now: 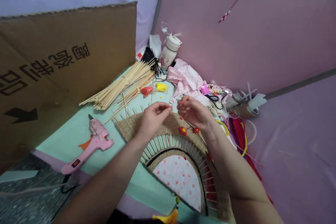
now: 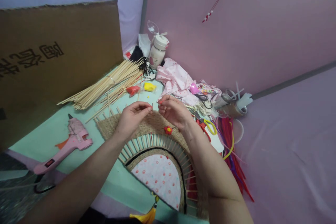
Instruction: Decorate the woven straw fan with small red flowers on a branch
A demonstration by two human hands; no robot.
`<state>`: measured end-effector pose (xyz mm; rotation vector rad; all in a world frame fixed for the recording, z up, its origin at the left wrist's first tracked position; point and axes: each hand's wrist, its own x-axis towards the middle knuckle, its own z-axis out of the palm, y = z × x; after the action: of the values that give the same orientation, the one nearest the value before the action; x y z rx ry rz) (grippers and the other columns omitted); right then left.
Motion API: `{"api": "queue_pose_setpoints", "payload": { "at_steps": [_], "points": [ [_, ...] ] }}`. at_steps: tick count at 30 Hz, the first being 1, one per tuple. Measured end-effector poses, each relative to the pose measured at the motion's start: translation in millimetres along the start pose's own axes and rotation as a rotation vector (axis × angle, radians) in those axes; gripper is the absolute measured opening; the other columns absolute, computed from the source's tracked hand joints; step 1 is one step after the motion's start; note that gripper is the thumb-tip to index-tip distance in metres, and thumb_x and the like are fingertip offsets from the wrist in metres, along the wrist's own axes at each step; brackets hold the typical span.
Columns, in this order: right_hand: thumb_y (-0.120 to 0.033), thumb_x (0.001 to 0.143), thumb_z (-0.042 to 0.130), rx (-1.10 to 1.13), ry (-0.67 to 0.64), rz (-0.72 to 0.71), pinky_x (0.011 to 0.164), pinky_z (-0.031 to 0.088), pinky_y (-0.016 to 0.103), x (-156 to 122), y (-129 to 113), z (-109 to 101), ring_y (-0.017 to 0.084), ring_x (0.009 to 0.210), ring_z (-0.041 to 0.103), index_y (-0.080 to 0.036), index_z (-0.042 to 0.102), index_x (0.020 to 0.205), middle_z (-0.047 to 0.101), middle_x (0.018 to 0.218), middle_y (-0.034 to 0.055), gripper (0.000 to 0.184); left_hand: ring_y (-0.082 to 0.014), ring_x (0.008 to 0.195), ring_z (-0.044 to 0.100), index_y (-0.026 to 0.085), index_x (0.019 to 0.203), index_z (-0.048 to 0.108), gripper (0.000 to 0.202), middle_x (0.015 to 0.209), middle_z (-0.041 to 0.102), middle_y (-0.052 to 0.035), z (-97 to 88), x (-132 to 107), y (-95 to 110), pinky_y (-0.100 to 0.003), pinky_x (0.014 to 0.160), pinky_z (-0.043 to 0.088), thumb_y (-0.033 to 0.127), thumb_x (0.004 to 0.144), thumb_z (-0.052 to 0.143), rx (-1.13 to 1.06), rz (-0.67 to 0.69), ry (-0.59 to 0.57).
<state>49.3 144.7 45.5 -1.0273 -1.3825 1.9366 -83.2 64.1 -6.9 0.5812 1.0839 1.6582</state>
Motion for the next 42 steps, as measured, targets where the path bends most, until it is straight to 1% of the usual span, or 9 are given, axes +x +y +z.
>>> {"api": "queue_pose_setpoints", "payload": {
  "at_steps": [6, 11, 16, 22, 25, 28, 35, 39, 42],
  "points": [
    [-0.028, 0.068, 0.070, -0.431, 0.145, -0.200, 0.059, 0.042, 0.025, 39, 14, -15, 0.010, 0.060, 0.051, -0.019, 0.062, 0.075, 0.060, 0.068, -0.0024, 0.014, -0.0068, 0.070, 0.058, 0.015, 0.097, 0.069, 0.030, 0.076, 0.066, -0.0012, -5.7, 9, 3, -0.018, 0.066, 0.043, 0.019, 0.068, 0.077, -0.377, -0.187, 0.012],
    [-0.021, 0.077, 0.061, -1.064, 0.235, -0.365, 0.067, 0.042, 0.028, 75, 38, -10, 0.014, 0.067, 0.056, -0.018, 0.064, 0.073, 0.064, 0.069, 0.0010, 0.006, -0.0031, 0.059, 0.048, 0.012, 0.075, 0.067, 0.021, 0.067, 0.054, 0.0018, -11.1, 16, 3, -0.015, 0.055, 0.037, 0.029, 0.072, 0.079, -0.473, -0.112, 0.090],
    [-0.010, 0.076, 0.056, -1.363, 0.228, -0.316, 0.070, 0.043, 0.029, 83, 49, -7, 0.018, 0.074, 0.060, -0.017, 0.066, 0.080, 0.069, 0.079, 0.0053, 0.013, -0.0025, 0.055, 0.046, 0.014, 0.068, 0.060, 0.025, 0.063, 0.052, 0.0036, -10.6, 16, 3, -0.014, 0.050, 0.036, 0.028, 0.070, 0.080, -0.533, -0.144, 0.067],
    [-0.001, 0.078, 0.046, -1.387, 0.111, -0.373, 0.083, 0.046, 0.031, 70, 47, -18, 0.020, 0.092, 0.065, -0.017, 0.069, 0.097, 0.072, 0.102, 0.0096, 0.034, -0.0079, 0.077, 0.064, 0.011, 0.086, 0.070, 0.018, 0.085, 0.070, -0.0073, -7.0, 15, 4, -0.019, 0.078, 0.051, 0.001, 0.074, 0.061, -0.435, -0.259, 0.094],
    [-0.004, 0.083, 0.044, -1.312, 0.188, -0.506, 0.087, 0.047, 0.033, 50, 37, -16, 0.021, 0.096, 0.065, -0.017, 0.069, 0.097, 0.071, 0.105, 0.0110, 0.032, -0.0092, 0.082, 0.066, 0.009, 0.085, 0.071, 0.019, 0.089, 0.071, -0.0096, -4.0, 13, 5, -0.020, 0.083, 0.052, 0.000, 0.076, 0.057, -0.447, -0.259, 0.090],
    [-0.015, 0.089, 0.047, -1.195, 0.329, -0.649, 0.083, 0.049, 0.035, 20, 25, -6, 0.022, 0.090, 0.066, -0.019, 0.068, 0.095, 0.072, 0.096, 0.0092, 0.022, -0.0077, 0.083, 0.066, 0.008, 0.086, 0.071, 0.017, 0.091, 0.071, -0.0092, 0.0, 9, 5, -0.017, 0.081, 0.051, 0.002, 0.081, 0.056, -0.478, -0.242, 0.077],
    [-0.017, 0.091, 0.048, -1.026, 0.323, -0.809, 0.084, 0.049, 0.034, -35, 18, 19, 0.020, 0.093, 0.063, -0.022, 0.065, 0.094, 0.069, 0.095, 0.0075, 0.017, -0.0022, 0.050, 0.044, 0.010, 0.077, 0.065, 0.021, 0.062, 0.050, 0.0027, 6.3, -13, -4, -0.013, 0.046, 0.036, 0.030, 0.083, 0.067, -0.582, -0.379, -0.099],
    [-0.017, 0.091, 0.050, -0.960, 0.332, -0.802, 0.087, 0.049, 0.035, -52, 24, 18, 0.019, 0.097, 0.063, -0.022, 0.064, 0.096, 0.068, 0.099, 0.0080, 0.016, -0.0036, 0.055, 0.051, 0.011, 0.080, 0.066, 0.009, 0.066, 0.056, 0.0008, 10.6, -28, -9, -0.013, 0.052, 0.042, 0.018, 0.084, 0.064, -0.573, -0.425, -0.172],
    [-0.020, 0.093, 0.051, -0.958, 0.345, -0.805, 0.089, 0.050, 0.036, -60, 27, 13, 0.019, 0.100, 0.063, -0.021, 0.064, 0.101, 0.068, 0.103, 0.0079, 0.016, -0.0084, 0.077, 0.065, 0.009, 0.093, 0.070, 0.020, 0.082, 0.069, -0.0063, 16.9, -36, -5, -0.017, 0.074, 0.051, 0.005, 0.087, 0.051, -0.621, -0.456, -0.181]
  ]
}}
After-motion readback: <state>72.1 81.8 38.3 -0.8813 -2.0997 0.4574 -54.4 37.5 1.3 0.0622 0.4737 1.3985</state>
